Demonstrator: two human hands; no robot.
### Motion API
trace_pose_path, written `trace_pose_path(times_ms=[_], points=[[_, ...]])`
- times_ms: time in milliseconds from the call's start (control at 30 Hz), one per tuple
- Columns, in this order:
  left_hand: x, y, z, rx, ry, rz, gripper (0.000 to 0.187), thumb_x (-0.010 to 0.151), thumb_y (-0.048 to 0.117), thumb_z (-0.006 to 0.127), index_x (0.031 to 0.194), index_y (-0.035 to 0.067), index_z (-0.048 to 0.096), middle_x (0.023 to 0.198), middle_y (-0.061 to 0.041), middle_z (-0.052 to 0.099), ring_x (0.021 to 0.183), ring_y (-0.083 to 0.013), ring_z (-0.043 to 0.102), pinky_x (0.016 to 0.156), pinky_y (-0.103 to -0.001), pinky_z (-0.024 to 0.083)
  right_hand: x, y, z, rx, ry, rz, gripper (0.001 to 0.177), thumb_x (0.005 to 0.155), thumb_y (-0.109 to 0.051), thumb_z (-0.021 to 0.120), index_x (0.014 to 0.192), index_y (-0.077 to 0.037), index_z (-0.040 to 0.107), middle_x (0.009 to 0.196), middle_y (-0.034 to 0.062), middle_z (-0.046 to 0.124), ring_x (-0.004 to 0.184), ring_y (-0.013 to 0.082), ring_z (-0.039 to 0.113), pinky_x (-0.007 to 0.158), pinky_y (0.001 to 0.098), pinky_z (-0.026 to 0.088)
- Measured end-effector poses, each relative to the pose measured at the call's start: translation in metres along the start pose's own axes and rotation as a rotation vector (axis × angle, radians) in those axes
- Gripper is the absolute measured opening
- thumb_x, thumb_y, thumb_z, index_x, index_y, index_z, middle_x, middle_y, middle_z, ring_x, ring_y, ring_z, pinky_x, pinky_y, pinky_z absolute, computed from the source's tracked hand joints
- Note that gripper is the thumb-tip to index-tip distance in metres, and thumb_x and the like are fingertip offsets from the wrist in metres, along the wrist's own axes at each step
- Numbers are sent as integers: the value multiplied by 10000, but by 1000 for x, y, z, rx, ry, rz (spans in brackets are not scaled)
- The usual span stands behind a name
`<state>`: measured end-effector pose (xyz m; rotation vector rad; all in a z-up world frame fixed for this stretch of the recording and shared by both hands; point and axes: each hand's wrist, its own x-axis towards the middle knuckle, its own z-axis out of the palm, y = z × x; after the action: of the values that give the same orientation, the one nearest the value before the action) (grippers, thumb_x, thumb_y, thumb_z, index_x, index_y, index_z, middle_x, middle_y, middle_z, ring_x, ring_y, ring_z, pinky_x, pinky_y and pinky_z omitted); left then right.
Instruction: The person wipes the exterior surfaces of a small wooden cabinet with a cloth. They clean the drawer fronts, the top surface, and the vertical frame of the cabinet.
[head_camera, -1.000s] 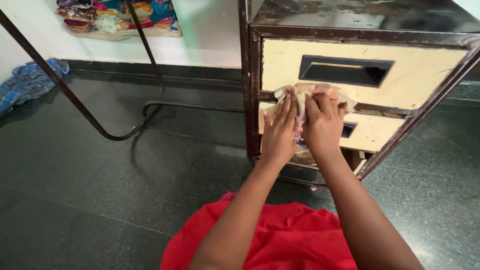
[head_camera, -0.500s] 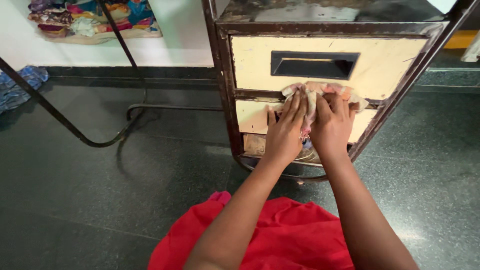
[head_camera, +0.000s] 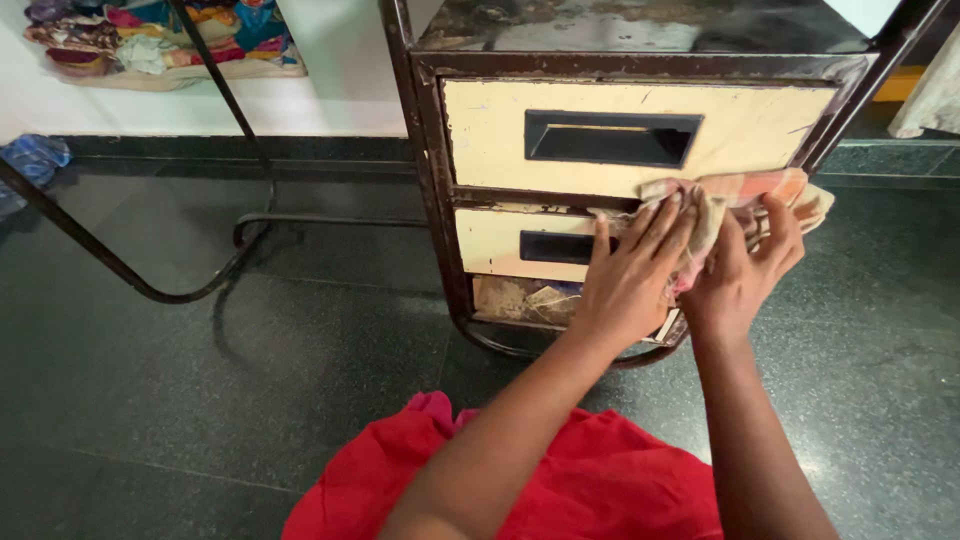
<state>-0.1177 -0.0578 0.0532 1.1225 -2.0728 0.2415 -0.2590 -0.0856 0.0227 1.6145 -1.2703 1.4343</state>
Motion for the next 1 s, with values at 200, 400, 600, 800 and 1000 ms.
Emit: trace_pose_path(times_ms=[200,400,600,800,1000], points=[[-4,0,-8,54,65,-3,873,826,212,761,1602,154,364,1691,-53,331,1567,-240,341,1195,-767,264,5,-4,-7,75,-30,24,229,1088,-130,781,1290,-40,720,1406,169,530,1260,391,531,1065,478,458],[-13,-20,-26,65,82,-41,872,794,215,779,1572,127,395,1678,-34,342,1550,-229,360,1204,-777,249,14,-35,2,106,-15,-23,309,1015,-40,731,1324,-33,733,1427,195,566,1258,402,552,1072,485,489],[-19,-42,-48,66,4,-116,995,717,181,809,1590,128,335,1656,-43,334,1510,-243,358,1158,-791,212,23,-73,7,156,-60,-14,292,978,16,710,1268,-17,721,1427,213,559,1290,416,551,1082,489,489],[-31,-64,-57,124,76,-170,965,786,159,782,1625,144,306,1678,-22,329,1531,-231,354,1217,-770,158,35,-103,14,187,-53,-90,359,898,48,703,1254,9,733,1405,234,582,1238,391,582,1021,481,465],[-39,-92,-67,115,62,-253,982,776,156,786,1603,164,256,1685,-35,265,1552,-223,255,1225,-757,76,36,-128,39,146,-82,-148,255,964,-13,739,1218,3,753,1269,195,656,1238,322,615,983,450,466]])
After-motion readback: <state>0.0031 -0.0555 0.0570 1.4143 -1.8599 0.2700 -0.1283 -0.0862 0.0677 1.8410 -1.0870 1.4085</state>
